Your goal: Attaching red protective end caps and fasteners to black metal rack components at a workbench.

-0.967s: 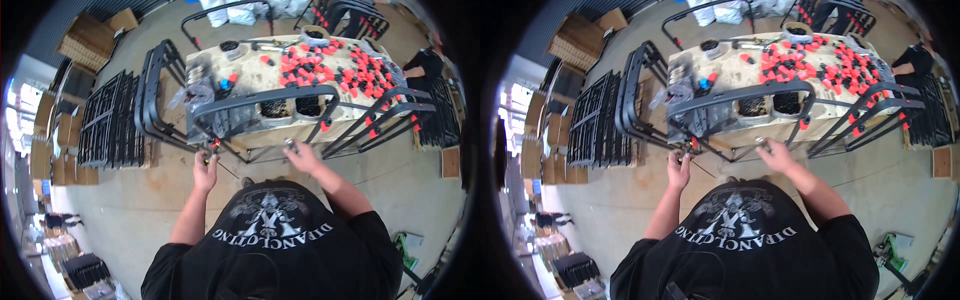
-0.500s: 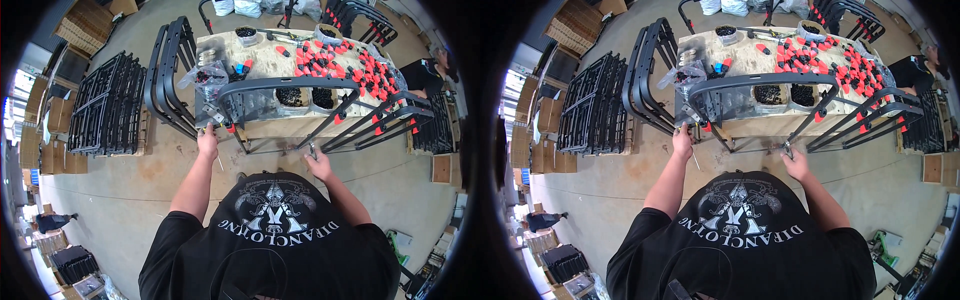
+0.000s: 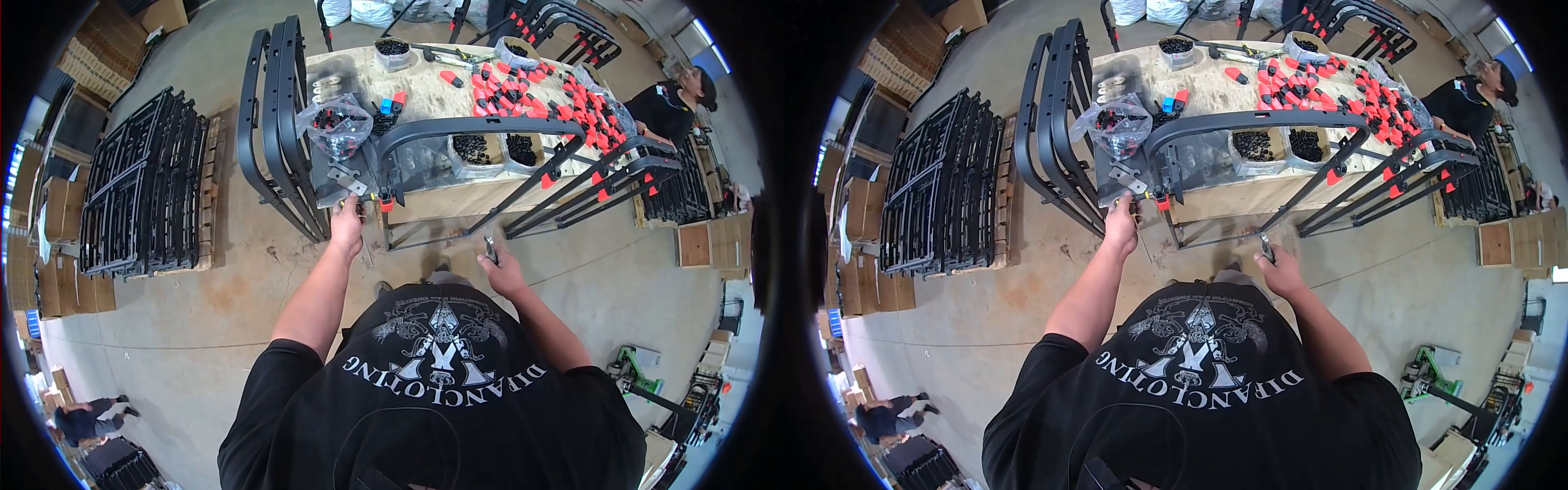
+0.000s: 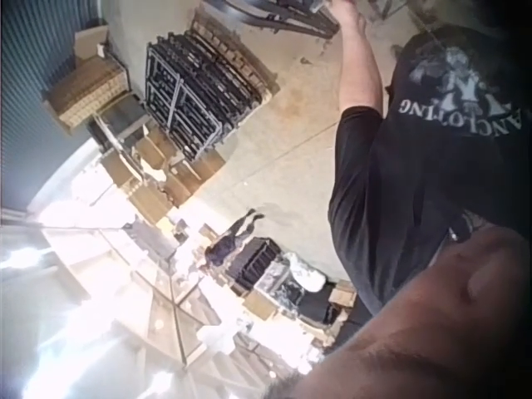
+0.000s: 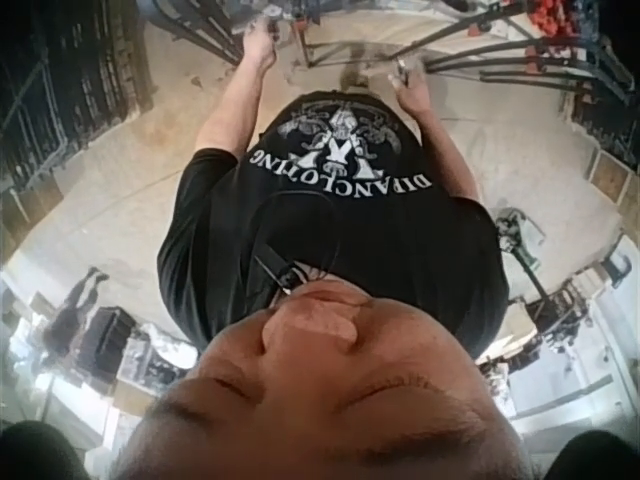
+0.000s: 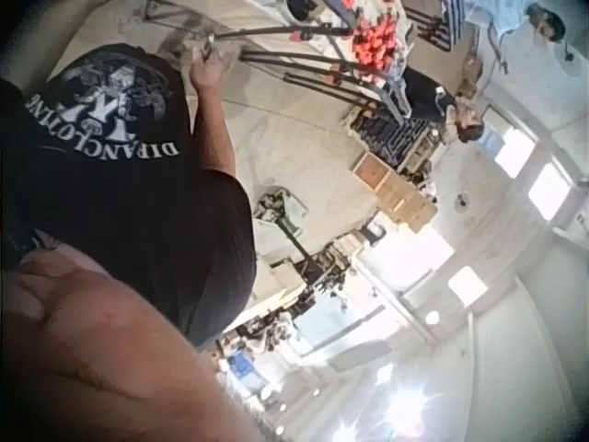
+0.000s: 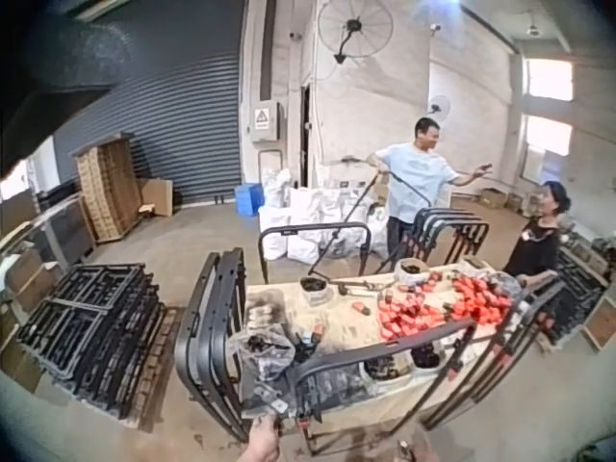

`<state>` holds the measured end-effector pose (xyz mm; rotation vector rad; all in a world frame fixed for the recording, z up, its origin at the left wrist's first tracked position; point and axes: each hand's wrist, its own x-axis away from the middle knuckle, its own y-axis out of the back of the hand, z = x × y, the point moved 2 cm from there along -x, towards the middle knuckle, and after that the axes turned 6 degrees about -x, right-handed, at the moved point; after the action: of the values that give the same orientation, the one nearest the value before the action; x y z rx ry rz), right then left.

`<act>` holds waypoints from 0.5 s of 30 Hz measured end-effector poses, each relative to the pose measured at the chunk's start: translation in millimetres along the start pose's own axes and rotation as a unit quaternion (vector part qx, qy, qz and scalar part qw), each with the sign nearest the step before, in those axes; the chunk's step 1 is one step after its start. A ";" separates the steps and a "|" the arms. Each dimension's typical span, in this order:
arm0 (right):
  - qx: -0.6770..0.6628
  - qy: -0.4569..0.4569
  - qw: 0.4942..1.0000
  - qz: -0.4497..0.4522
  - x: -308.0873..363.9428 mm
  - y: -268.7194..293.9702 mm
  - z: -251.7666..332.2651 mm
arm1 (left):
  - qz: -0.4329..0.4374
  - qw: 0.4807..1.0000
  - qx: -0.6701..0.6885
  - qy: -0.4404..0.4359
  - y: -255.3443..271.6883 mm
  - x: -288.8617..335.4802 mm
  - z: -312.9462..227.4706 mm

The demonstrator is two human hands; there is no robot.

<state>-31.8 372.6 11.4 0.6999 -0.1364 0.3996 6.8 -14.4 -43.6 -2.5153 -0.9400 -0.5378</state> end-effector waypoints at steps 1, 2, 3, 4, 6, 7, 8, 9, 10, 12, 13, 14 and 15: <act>0.001 -0.002 1.000 -0.003 3.5 -1.9 -2.7 | -0.009 1.000 -0.019 -0.002 1.4 -0.8 -1.8; 0.000 -0.008 1.000 -0.003 6.5 -3.0 -5.3 | -0.006 1.000 -0.019 -0.001 5.5 -2.7 -2.3; -0.002 -0.014 1.000 -0.004 7.9 -4.8 -7.3 | 0.073 0.993 -0.078 -0.051 7.0 -2.5 -7.3; -0.002 -0.017 1.000 -0.006 7.5 -7.3 -9.0 | 0.151 0.974 -0.136 -0.101 5.7 -1.0 -10.5; -0.006 -0.008 1.000 -0.007 8.9 -13.7 -9.2 | 0.161 0.971 -0.159 -0.078 -6.0 3.4 -2.0; -0.007 -0.011 1.000 -0.006 7.7 -17.9 -8.0 | 0.151 0.978 -0.134 -0.045 -12.3 4.6 3.4; 0.002 -0.020 1.000 0.005 2.5 -23.4 -6.7 | 0.139 0.984 -0.109 -0.011 -14.7 4.9 6.4; 0.010 -0.030 0.999 0.017 -2.0 -29.6 -4.3 | 0.137 0.984 -0.111 -0.007 -12.3 2.7 10.6; 0.010 -0.031 0.999 0.021 -5.8 -32.6 4.1 | 0.105 0.990 -0.095 -0.015 -9.3 -0.3 12.7; -0.013 -0.019 0.997 0.072 -14.3 -38.5 17.6 | 0.036 0.997 -0.060 -0.031 2.7 -4.3 17.1; -0.016 -0.024 0.997 0.073 -17.2 -38.2 14.6 | 0.009 0.997 -0.074 0.019 10.1 -0.4 7.0; -0.026 -0.037 0.997 0.065 -19.1 -37.2 10.7 | -0.002 0.995 -0.093 0.020 21.4 -6.0 5.5; -0.035 -0.048 0.996 0.063 -21.7 -39.2 6.9 | -0.020 0.993 -0.114 0.016 37.9 -8.3 5.2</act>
<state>-35.9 334.2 -12.3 0.6440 -0.2847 0.4796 28.0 -42.5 -60.8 -2.6845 -0.9663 -0.7342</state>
